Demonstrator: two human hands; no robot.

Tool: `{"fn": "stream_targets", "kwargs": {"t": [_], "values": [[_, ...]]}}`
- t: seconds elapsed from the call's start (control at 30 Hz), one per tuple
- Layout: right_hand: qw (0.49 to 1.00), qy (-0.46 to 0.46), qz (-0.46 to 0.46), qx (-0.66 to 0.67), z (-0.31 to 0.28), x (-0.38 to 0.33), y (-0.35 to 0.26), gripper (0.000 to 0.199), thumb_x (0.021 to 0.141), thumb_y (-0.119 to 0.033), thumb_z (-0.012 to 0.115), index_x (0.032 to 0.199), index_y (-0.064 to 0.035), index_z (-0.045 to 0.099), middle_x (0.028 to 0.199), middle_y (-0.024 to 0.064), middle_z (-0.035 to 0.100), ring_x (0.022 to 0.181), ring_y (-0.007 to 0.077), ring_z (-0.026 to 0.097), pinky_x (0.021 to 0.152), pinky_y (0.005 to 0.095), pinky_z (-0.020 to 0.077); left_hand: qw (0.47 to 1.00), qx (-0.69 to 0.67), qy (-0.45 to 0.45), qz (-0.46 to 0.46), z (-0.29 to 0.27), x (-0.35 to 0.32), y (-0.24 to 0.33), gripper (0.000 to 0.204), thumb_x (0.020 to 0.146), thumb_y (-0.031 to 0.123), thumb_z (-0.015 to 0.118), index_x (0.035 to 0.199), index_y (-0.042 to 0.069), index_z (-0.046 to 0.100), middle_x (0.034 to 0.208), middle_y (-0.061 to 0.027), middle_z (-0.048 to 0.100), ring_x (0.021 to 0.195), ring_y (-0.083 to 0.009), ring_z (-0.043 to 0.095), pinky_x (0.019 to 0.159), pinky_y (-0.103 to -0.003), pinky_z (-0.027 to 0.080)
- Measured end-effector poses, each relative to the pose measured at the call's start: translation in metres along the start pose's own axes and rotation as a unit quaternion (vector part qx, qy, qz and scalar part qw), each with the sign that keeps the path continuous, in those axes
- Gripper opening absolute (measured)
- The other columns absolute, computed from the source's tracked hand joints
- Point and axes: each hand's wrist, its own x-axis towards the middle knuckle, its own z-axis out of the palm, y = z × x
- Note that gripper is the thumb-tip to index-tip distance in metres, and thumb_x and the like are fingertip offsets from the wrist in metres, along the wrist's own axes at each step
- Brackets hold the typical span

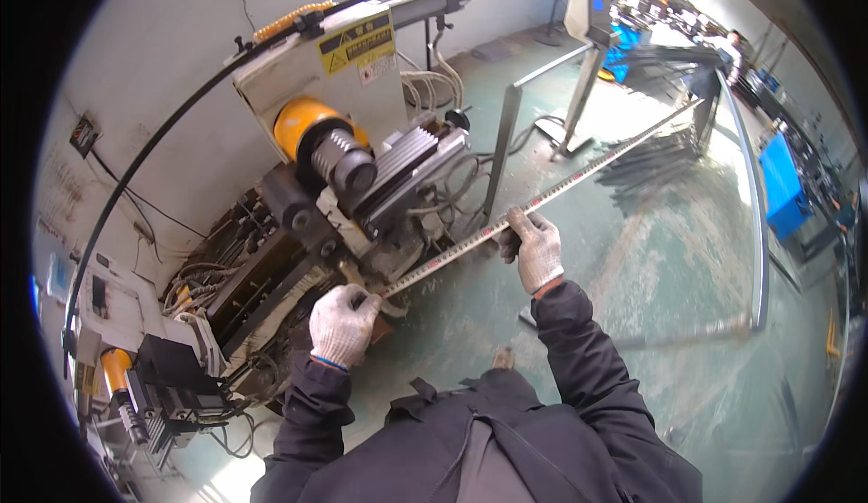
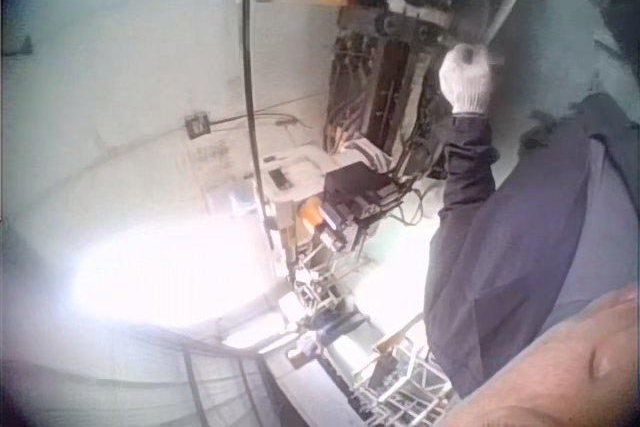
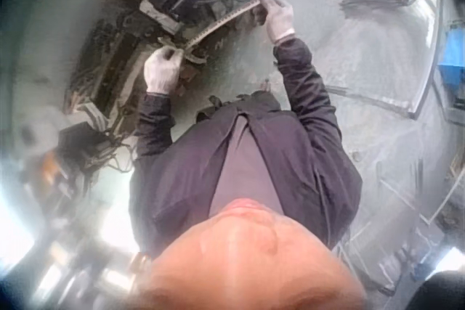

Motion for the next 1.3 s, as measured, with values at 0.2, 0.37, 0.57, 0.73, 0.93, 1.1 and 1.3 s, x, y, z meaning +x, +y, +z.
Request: {"fn": "stream_targets", "kwargs": {"t": [0.2, 0.37, 0.57, 0.73, 0.93, 1.1, 1.3], "values": [[0.998, -0.054, 0.036, 0.018, -0.023, 0.146, -0.031, 0.033, 0.112, -0.030, 0.083, 0.097, -0.0022, 0.077, 0.078, 0.0054, 0.073, 0.060, 0.0146, 0.063, 0.057, 0.0330, 0.0478, 0.994, 0.049, 0.085, -0.043, 0.046, 0.076, 0.061, 0.022, 0.095, 0.028, 0.088, 0.088, 0.007, 0.083, 0.086, -0.0181, 0.076, 0.084, -0.0425, 0.076, 0.077, -0.052, 0.060], [0.994, -0.092, 0.049, 0.045, -0.022, 0.246, -0.025, 0.026, 0.112, -0.026, 0.082, 0.103, -0.0023, 0.076, 0.078, 0.0067, 0.073, 0.058, 0.0170, 0.064, 0.056, 0.0334, 0.0493, 0.973, 0.136, 0.180, 0.036, 0.074, 0.133, 0.072, 0.017, 0.093, 0.023, 0.091, 0.086, 0.011, 0.081, 0.082, -0.0111, 0.070, 0.079, -0.0380, 0.072, 0.074, -0.052, 0.058], [0.993, -0.088, 0.074, 0.001, -0.020, 0.329, -0.009, 0.028, 0.112, -0.027, 0.084, 0.098, -0.0046, 0.074, 0.077, 0.0064, 0.072, 0.058, 0.0171, 0.064, 0.054, 0.0335, 0.0481, 0.971, 0.096, 0.208, -0.067, 0.118, 0.188, 0.064, 0.021, 0.092, 0.023, 0.095, 0.089, 0.010, 0.080, 0.086, -0.0095, 0.070, 0.074, -0.0331, 0.072, 0.070, -0.047, 0.057], [0.987, -0.108, 0.116, 0.022, -0.016, 0.375, -0.001, 0.026, 0.114, -0.032, 0.082, 0.106, -0.0085, 0.072, 0.080, 0.0033, 0.068, 0.060, 0.0150, 0.060, 0.055, 0.0314, 0.0462, 0.942, 0.201, 0.260, -0.071, 0.131, 0.204, 0.062, 0.018, 0.089, 0.018, 0.095, 0.090, 0.012, 0.079, 0.090, -0.0063, 0.070, 0.073, -0.0288, 0.071, 0.068, -0.044, 0.056], [0.971, -0.167, 0.168, 0.031, -0.016, 0.410, 0.018, 0.026, 0.116, -0.031, 0.080, 0.109, -0.0075, 0.071, 0.083, 0.0034, 0.068, 0.064, 0.0150, 0.060, 0.059, 0.0317, 0.0469, 0.905, 0.253, 0.302, -0.161, 0.150, 0.215, 0.075, 0.025, 0.087, 0.024, 0.098, 0.090, 0.015, 0.074, 0.094, -0.0039, 0.069, 0.083, -0.0317, 0.071, 0.077, -0.047, 0.057], [0.946, -0.220, 0.237, 0.014, -0.016, 0.429, 0.031, 0.025, 0.115, -0.030, 0.081, 0.115, -0.0070, 0.071, 0.090, 0.0064, 0.073, 0.069, 0.0190, 0.067, 0.063, 0.0347, 0.0538, 0.864, 0.303, 0.331, -0.226, 0.158, 0.224, 0.083, 0.028, 0.087, 0.027, 0.098, 0.086, 0.014, 0.073, 0.090, -0.0054, 0.068, 0.085, -0.0342, 0.070, 0.082, -0.049, 0.056], [0.930, -0.270, 0.249, 0.018, -0.016, 0.445, 0.034, 0.026, 0.116, -0.031, 0.080, 0.115, -0.0057, 0.071, 0.091, 0.0071, 0.074, 0.071, 0.0198, 0.068, 0.065, 0.0360, 0.0547, 0.860, 0.271, 0.318, -0.293, 0.163, 0.240, 0.084, 0.030, 0.087, 0.028, 0.097, 0.083, 0.012, 0.071, 0.088, -0.0079, 0.069, 0.091, -0.0371, 0.072, 0.085, -0.052, 0.057]]}}
